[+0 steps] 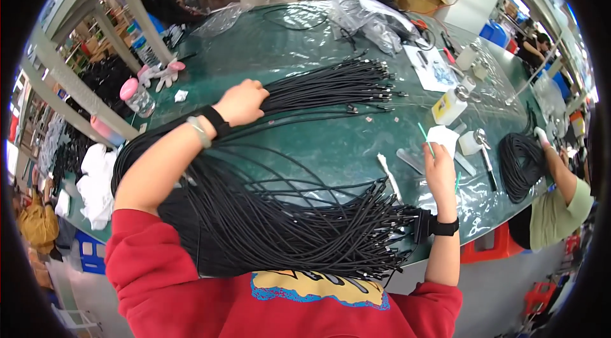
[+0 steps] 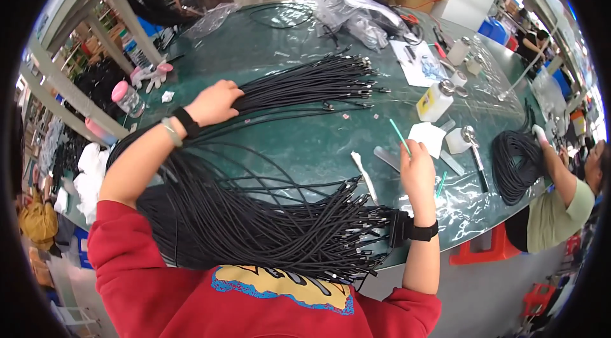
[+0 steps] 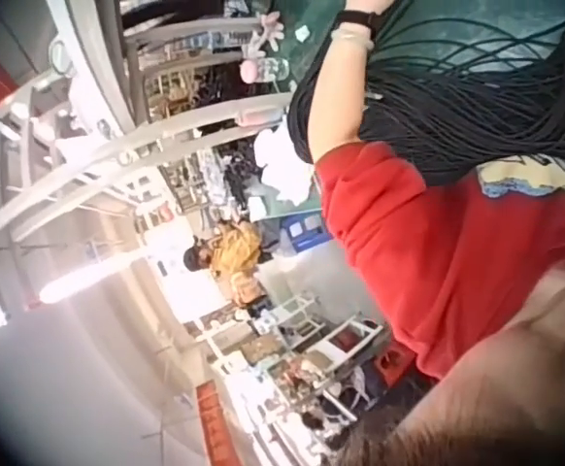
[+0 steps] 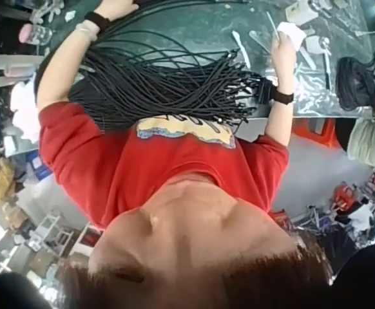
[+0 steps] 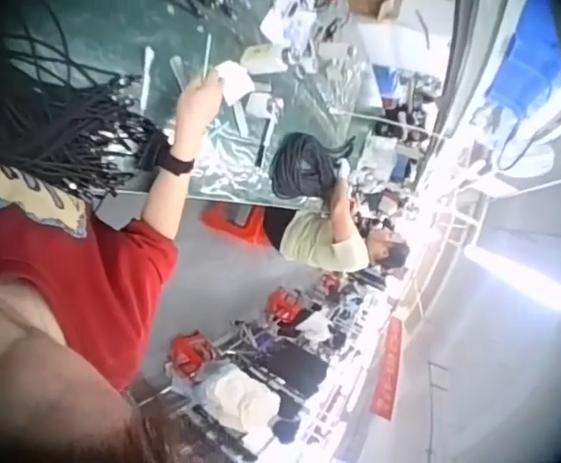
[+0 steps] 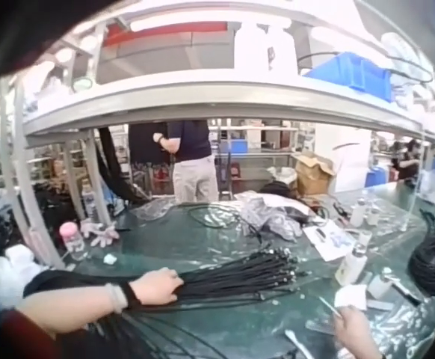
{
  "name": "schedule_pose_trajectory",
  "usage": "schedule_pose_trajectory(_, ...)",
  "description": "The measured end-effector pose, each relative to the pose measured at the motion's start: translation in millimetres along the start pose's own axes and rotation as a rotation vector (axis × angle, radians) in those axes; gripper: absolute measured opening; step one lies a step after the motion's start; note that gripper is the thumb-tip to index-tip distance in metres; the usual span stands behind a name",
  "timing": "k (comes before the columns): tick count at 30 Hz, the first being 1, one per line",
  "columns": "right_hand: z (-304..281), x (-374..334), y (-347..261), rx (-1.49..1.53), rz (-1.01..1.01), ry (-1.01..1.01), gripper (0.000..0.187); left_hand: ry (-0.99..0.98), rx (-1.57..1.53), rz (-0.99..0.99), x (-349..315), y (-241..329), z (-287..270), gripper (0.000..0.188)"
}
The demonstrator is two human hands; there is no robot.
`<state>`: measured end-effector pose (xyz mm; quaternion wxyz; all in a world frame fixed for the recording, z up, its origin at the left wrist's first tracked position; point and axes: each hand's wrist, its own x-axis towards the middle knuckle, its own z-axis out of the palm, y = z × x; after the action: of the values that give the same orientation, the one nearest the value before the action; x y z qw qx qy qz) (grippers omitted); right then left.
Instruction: The person gathers a bundle of cables and wipes the connector of each cable with a cloth wrapped around a stick. They dip the stick into a bottle of liquid and repeat the process for each cable in the bundle.
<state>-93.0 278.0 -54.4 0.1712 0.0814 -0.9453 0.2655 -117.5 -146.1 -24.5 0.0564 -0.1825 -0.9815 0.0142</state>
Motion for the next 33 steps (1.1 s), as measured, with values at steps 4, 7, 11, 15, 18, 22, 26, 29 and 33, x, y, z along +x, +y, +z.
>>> schedule_pose_trajectory(4, -10, -10, 1, 0.048, -0.020, 0.020, 0.016, 0.112, -0.054, -0.003, 49, 26, 30, 0.029)
schedule_pose_trajectory(7, -19, -18, -1, 0.103, -0.004, 0.010, 0.019, 0.081, -0.074, -0.049, 75, 36, 35, 0.030)
schedule_pose_trajectory(11, -26, -21, -7, 0.109, 0.021, 0.005, 0.018, -0.239, -0.078, -0.088, 98, 22, 28, 0.033)
schedule_pose_trajectory(15, -25, -19, -20, 0.125, 0.044, -0.034, 0.019, -0.328, -0.678, -0.319, 94, -13, 33, 0.031)
schedule_pose_trajectory(18, -20, -15, -23, 0.147, 0.035, -0.029, 0.020, -0.027, -0.546, -0.041, 76, -9, 29, 0.029)
schedule_pose_trajectory(22, -14, -11, -24, 0.220, 0.039, -0.022, 0.021, -0.246, -0.400, -0.065, 52, 2, 14, 0.034)
schedule_pose_trajectory(26, -7, -8, -22, 0.328, 0.088, -0.037, 0.023, 0.029, -0.047, 0.082, 20, 19, 28, 0.043)
schedule_pose_trajectory(29, -3, -6, -18, 0.380, 0.116, -0.052, 0.024, 0.025, -0.070, 0.021, 16, 28, 33, 0.040)
schedule_pose_trajectory(33, 2, -6, -7, 0.466, 0.159, -0.061, 0.024, 0.014, -0.037, -0.026, 26, 33, 38, 0.032)
